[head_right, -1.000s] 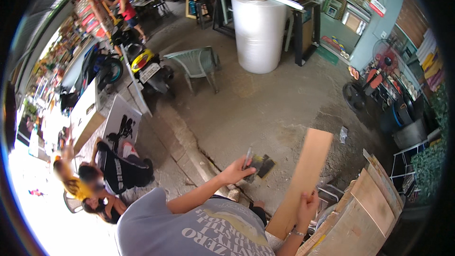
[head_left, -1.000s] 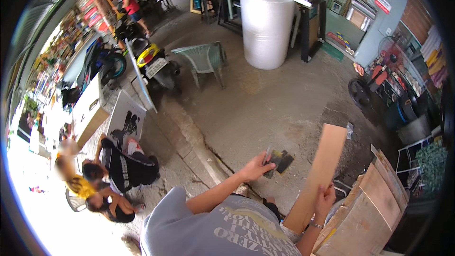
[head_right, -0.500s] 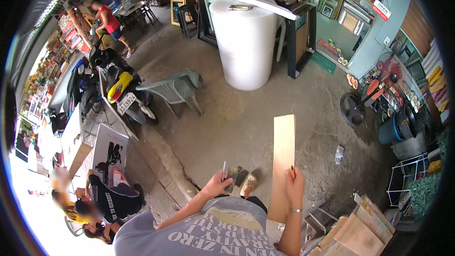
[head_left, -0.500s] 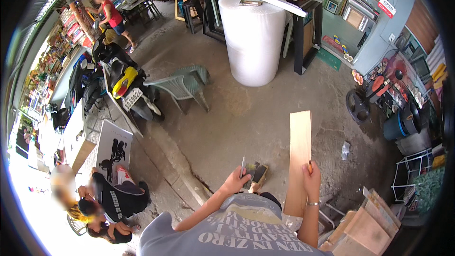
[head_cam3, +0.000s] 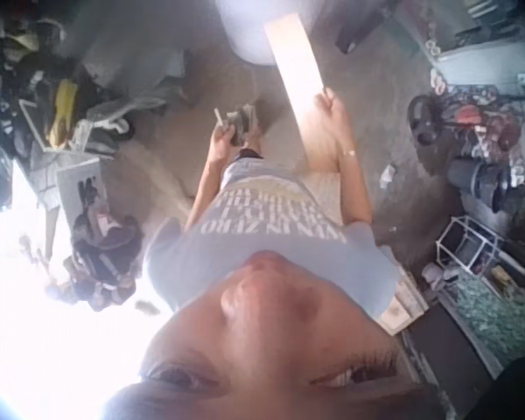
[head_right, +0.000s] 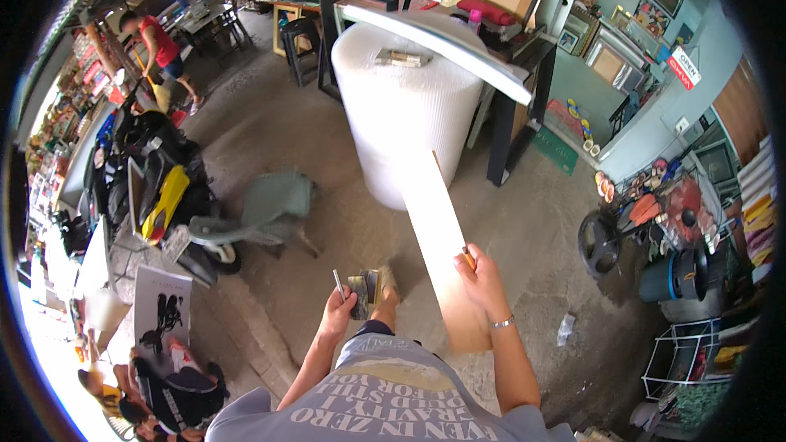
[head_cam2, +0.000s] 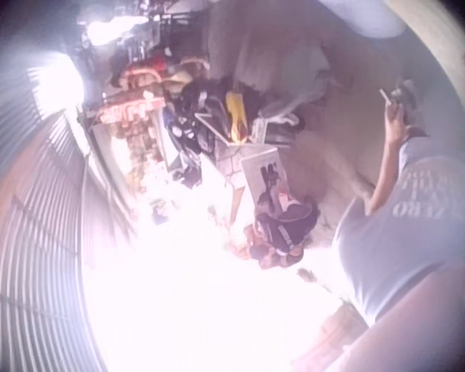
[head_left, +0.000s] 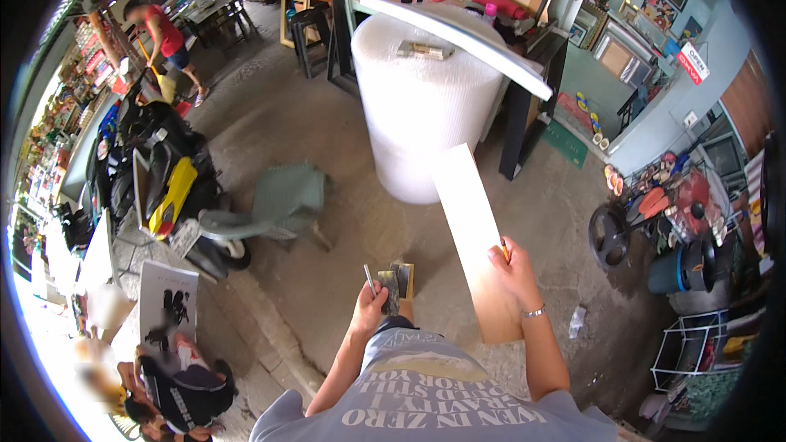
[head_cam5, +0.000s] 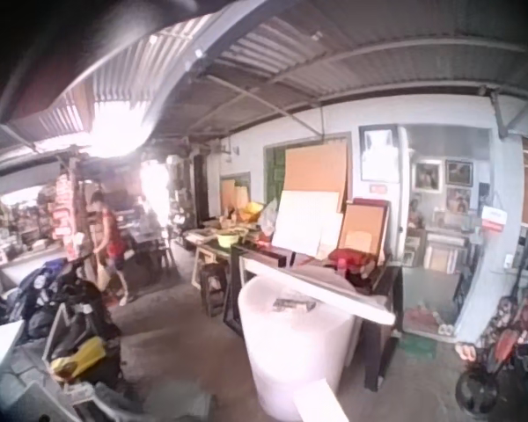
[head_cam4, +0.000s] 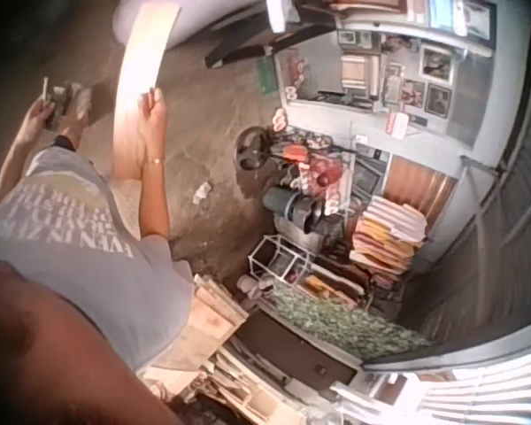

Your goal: The person measures and marks a wooden board using a tape measure and pencil, then cuts it with a utility knife. They fit the cut piece into a larger wooden panel and move the panel to a workbench, continuing to handle and position wooden boards.

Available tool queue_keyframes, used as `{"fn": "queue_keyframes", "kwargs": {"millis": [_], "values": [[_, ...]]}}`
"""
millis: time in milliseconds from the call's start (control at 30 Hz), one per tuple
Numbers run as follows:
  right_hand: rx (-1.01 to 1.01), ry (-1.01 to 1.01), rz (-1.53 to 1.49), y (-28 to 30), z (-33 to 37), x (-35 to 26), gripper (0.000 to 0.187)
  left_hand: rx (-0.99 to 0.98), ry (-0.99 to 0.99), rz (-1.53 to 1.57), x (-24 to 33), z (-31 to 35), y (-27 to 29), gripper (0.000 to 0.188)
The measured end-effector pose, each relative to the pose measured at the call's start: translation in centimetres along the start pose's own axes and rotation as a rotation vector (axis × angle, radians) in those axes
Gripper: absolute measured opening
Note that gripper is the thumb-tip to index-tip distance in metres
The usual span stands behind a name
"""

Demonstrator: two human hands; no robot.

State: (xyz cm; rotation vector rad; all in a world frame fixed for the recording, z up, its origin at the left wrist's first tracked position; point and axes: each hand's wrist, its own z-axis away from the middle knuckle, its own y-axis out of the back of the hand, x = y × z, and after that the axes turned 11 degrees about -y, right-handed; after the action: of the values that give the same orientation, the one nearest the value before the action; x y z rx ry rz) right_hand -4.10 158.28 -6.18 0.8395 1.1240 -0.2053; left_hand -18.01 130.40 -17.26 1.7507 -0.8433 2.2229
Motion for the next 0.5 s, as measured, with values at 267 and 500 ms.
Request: {"fn": "queue_keyframes", "kwargs": {"millis": [267, 500], "values": [[0.055, 0.112, -0.116, 8.2, -21.3, -10.6, 0.02, -0.068, -0.178, -0.167, 8.5, -25.3, -5.1, 0.016], [0.145, 0.424, 0.055, 18.5, -47.8, -16.1, 0.021, 0.011, -0.277, -0.176, 14.3, -39.4, -10.6, 0.019]]}}
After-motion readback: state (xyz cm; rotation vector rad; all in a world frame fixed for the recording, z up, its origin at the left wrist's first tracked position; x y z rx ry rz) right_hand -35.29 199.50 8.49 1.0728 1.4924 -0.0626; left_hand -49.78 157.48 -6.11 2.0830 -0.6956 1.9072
